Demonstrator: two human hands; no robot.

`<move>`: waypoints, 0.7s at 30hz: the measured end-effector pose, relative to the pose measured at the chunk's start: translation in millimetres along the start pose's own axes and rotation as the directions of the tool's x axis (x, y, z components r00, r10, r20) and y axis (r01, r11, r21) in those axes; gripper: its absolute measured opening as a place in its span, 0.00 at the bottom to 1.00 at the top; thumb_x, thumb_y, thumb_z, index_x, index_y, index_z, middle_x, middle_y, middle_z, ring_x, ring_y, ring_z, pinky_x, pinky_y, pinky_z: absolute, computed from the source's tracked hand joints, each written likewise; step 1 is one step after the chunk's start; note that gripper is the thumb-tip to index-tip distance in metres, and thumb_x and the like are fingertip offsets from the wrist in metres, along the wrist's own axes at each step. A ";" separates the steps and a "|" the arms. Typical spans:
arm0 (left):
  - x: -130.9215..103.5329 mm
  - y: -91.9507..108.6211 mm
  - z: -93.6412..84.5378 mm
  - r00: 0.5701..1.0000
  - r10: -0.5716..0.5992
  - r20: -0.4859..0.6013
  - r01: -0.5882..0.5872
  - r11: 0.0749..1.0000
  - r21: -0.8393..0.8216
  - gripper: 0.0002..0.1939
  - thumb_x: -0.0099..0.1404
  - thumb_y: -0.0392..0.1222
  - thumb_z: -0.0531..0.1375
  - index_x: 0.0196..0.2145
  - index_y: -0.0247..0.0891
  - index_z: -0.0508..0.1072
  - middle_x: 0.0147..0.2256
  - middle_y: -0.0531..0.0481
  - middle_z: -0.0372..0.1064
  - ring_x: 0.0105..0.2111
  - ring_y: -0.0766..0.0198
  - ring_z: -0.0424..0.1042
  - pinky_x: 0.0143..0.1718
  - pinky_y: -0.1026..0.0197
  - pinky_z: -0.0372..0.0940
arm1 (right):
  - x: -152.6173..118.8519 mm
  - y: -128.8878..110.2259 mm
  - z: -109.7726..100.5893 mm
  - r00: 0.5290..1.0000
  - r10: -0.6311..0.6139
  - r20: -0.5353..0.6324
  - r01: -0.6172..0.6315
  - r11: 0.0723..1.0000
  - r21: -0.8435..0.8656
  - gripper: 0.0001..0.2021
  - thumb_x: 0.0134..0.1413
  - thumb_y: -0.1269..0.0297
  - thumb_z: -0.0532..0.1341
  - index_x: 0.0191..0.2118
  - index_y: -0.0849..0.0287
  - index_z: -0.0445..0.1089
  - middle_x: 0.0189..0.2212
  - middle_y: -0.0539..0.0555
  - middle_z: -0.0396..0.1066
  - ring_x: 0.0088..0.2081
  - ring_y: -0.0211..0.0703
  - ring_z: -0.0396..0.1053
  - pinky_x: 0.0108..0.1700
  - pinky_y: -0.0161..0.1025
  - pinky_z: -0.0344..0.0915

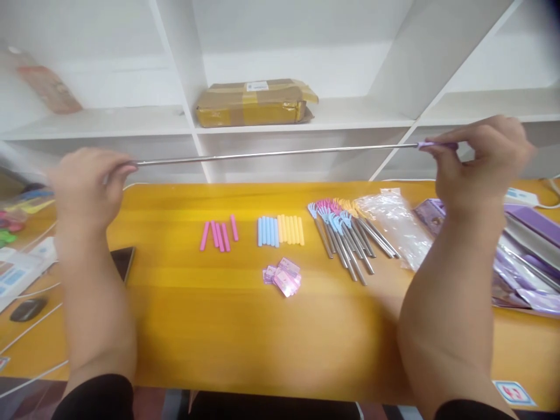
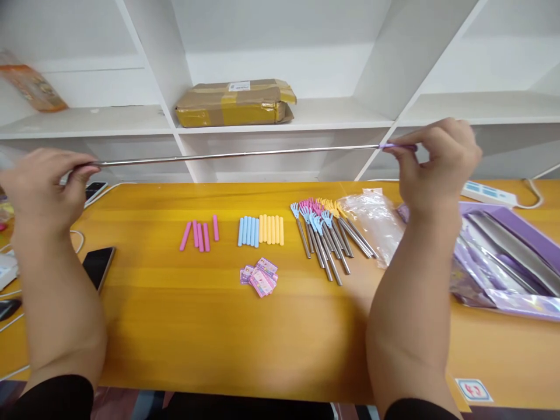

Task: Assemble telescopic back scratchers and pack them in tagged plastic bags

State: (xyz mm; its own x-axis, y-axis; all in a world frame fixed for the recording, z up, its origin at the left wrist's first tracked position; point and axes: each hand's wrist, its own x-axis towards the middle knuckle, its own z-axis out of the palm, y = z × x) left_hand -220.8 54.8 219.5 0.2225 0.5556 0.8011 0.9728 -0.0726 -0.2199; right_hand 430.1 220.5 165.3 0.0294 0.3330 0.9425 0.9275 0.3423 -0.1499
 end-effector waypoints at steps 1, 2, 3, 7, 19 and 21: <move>0.9 6.5 0.1 1.000 0.002 0.013 -0.002 1.000 -0.007 0.23 0.80 0.57 0.55 0.45 0.38 0.83 0.45 0.44 0.84 0.45 0.56 0.78 0.51 0.55 0.69 | -0.4 0.4 -3.5 1.000 -0.021 -0.001 0.021 0.999 0.028 0.07 0.61 0.61 0.69 0.32 0.54 0.77 0.30 0.55 0.76 0.39 0.48 0.73 0.47 0.47 0.67; 2.1 13.4 0.0 1.000 0.008 0.012 -0.008 1.000 -0.015 0.22 0.80 0.56 0.55 0.46 0.38 0.83 0.45 0.43 0.84 0.46 0.56 0.78 0.50 0.55 0.69 | -0.7 -1.0 -7.4 0.999 -0.037 -0.008 0.038 0.998 0.058 0.07 0.61 0.59 0.69 0.33 0.54 0.78 0.31 0.56 0.77 0.39 0.48 0.73 0.46 0.46 0.67; 3.3 19.7 -0.3 1.000 0.016 0.006 -0.016 1.000 -0.021 0.22 0.80 0.56 0.56 0.46 0.37 0.82 0.45 0.43 0.83 0.46 0.56 0.78 0.50 0.55 0.68 | -0.8 -3.2 -11.3 0.999 -0.045 -0.017 0.047 0.995 0.084 0.08 0.61 0.57 0.69 0.34 0.54 0.79 0.31 0.56 0.77 0.39 0.47 0.73 0.45 0.46 0.67; 5.8 32.1 -2.7 0.998 0.061 -0.029 -0.063 0.997 -0.047 0.19 0.79 0.53 0.57 0.46 0.36 0.82 0.44 0.41 0.83 0.47 0.55 0.79 0.50 0.55 0.69 | 1.4 -9.6 -24.2 0.999 -0.025 -0.025 0.028 0.988 0.150 0.08 0.58 0.56 0.72 0.36 0.55 0.82 0.33 0.57 0.79 0.37 0.46 0.73 0.43 0.45 0.67; 6.1 36.7 0.4 0.992 0.092 -0.083 -0.098 0.992 -0.075 0.16 0.78 0.49 0.59 0.46 0.36 0.82 0.43 0.41 0.83 0.46 0.54 0.79 0.50 0.55 0.69 | 3.4 -8.7 -28.3 1.000 0.014 0.025 -0.017 0.987 0.159 0.08 0.56 0.63 0.70 0.41 0.56 0.82 0.37 0.57 0.78 0.40 0.45 0.74 0.44 0.43 0.70; 6.0 36.0 1.7 0.994 0.081 -0.080 -0.087 0.993 -0.075 0.16 0.78 0.50 0.58 0.46 0.37 0.81 0.43 0.41 0.82 0.46 0.53 0.79 0.50 0.54 0.69 | 3.4 -8.4 -27.9 0.998 0.027 0.053 -0.033 0.991 0.127 0.09 0.56 0.64 0.68 0.42 0.57 0.82 0.39 0.57 0.78 0.42 0.46 0.75 0.45 0.43 0.71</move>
State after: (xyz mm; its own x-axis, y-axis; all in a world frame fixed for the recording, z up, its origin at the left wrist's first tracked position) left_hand -184.5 56.9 215.5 0.3046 0.4803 0.8225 0.9520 -0.1821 -0.2462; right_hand 432.8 194.2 178.1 0.0346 0.3880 0.9210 0.8710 0.4402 -0.2182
